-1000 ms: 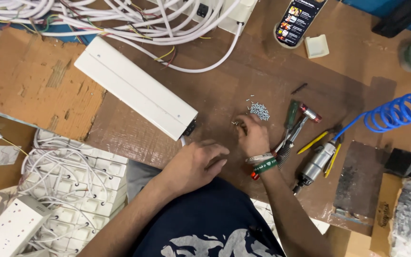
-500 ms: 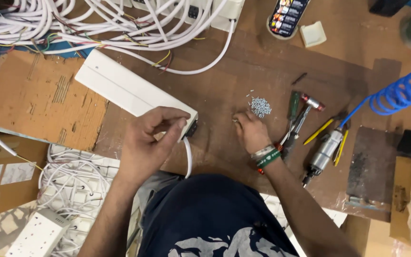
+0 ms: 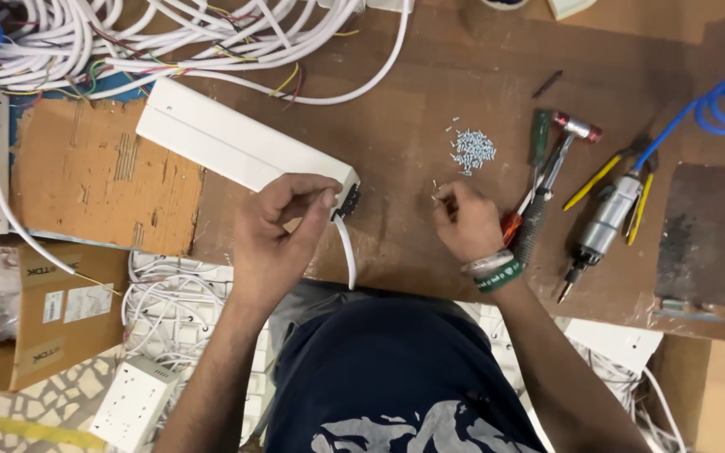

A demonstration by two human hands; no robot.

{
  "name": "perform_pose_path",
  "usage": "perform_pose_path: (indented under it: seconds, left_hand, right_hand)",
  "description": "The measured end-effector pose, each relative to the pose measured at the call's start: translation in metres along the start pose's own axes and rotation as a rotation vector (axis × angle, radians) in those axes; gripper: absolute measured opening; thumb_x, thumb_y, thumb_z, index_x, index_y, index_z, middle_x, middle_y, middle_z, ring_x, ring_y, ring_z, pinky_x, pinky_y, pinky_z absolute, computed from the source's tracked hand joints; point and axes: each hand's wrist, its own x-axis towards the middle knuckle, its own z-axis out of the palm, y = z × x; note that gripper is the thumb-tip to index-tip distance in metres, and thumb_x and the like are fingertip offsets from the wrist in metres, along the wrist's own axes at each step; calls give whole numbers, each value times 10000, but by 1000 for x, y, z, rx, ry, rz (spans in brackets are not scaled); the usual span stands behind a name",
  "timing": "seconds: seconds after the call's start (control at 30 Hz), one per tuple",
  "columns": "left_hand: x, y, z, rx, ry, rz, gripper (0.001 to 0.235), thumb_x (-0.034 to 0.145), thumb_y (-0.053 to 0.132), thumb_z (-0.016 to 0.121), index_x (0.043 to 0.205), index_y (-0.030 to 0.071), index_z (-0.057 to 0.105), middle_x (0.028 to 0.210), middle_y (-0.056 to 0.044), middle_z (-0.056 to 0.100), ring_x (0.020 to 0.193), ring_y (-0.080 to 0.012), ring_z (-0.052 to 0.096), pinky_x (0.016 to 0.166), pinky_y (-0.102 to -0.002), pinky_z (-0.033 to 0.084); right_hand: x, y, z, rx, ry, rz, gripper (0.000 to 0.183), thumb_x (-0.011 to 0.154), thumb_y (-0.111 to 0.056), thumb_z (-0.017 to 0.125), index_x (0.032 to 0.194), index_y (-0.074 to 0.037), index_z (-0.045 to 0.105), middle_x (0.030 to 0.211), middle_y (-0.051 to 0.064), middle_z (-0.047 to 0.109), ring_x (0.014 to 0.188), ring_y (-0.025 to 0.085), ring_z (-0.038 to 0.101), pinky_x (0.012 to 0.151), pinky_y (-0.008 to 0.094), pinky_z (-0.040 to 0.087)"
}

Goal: The person assembles a white electrical box by inserting screws into pre-drilled holes using a pneumatic screwdriver. They handle multiple screws, position the box, and tighten the screws to secure the components.

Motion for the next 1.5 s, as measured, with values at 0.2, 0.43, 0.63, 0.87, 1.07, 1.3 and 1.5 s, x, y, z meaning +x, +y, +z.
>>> perform_pose_path:
  seconds: [0.2,0.43,0.63,0.87,1.07,1.3,1.5]
  left_hand:
    - [-40,-21,2,-12,70,-125,114,926,26,742,1026,-22,770,814,-135,757,750,-162,741,691,-312,639]
    - [-68,-23,19,-90,68,-328,143,918,74,731,1026,-3,783,778,-141,749,715,-171,706,660,-328,618]
    - [-71,-28,40,-102,-52,-435,260,930,136,742,1156,11,777,961,-215,800,856,-261,769,680,-393,658]
    - [-74,-38,36,-256,34,-593,245,906,63,749,1129,-39,767,883,-200,781,699,-226,735,592,-345,668]
    - [-63,-20,27,-282,8,-645,206,910,23,718,1091,-44,792,774,-140,770,663,-168,700,589,-249,589]
    - [-55,-20,16,-322,22,-504,175,895,51,731,1051,-21,760,903,-134,818,696,-161,741,578,-245,603]
    - [-51,-21,10,-324,154,-465,129,851,-9,776,961,-76,768,703,-187,759,556,-172,705,501,-256,601]
  right_hand:
    - [-36,-1,8,395,97,63,183,792,-209,772,969,-254,782,893,40,791,900,263,760,798,402,608]
    - [-50,-26,-6,790,17,-47,186,897,-76,689,1044,-95,801,752,110,768,637,144,678,628,315,590]
    - [-86,-87,-51,930,-117,-214,201,884,-27,722,1072,-38,792,742,124,771,688,115,642,621,301,588]
    - [-87,-90,-49,1105,-99,-314,146,898,-38,752,1040,-30,785,738,67,727,694,92,627,608,231,543]
    - [-83,-102,-64,971,-106,-502,105,902,-28,751,1001,-57,733,948,7,656,699,72,524,634,208,446]
    - [-42,-73,-57,741,50,-399,138,876,-177,776,998,-116,756,848,5,767,602,66,616,542,201,488]
    - [32,22,-38,32,420,-220,226,838,-211,809,1055,-171,760,971,76,723,746,282,706,690,397,586]
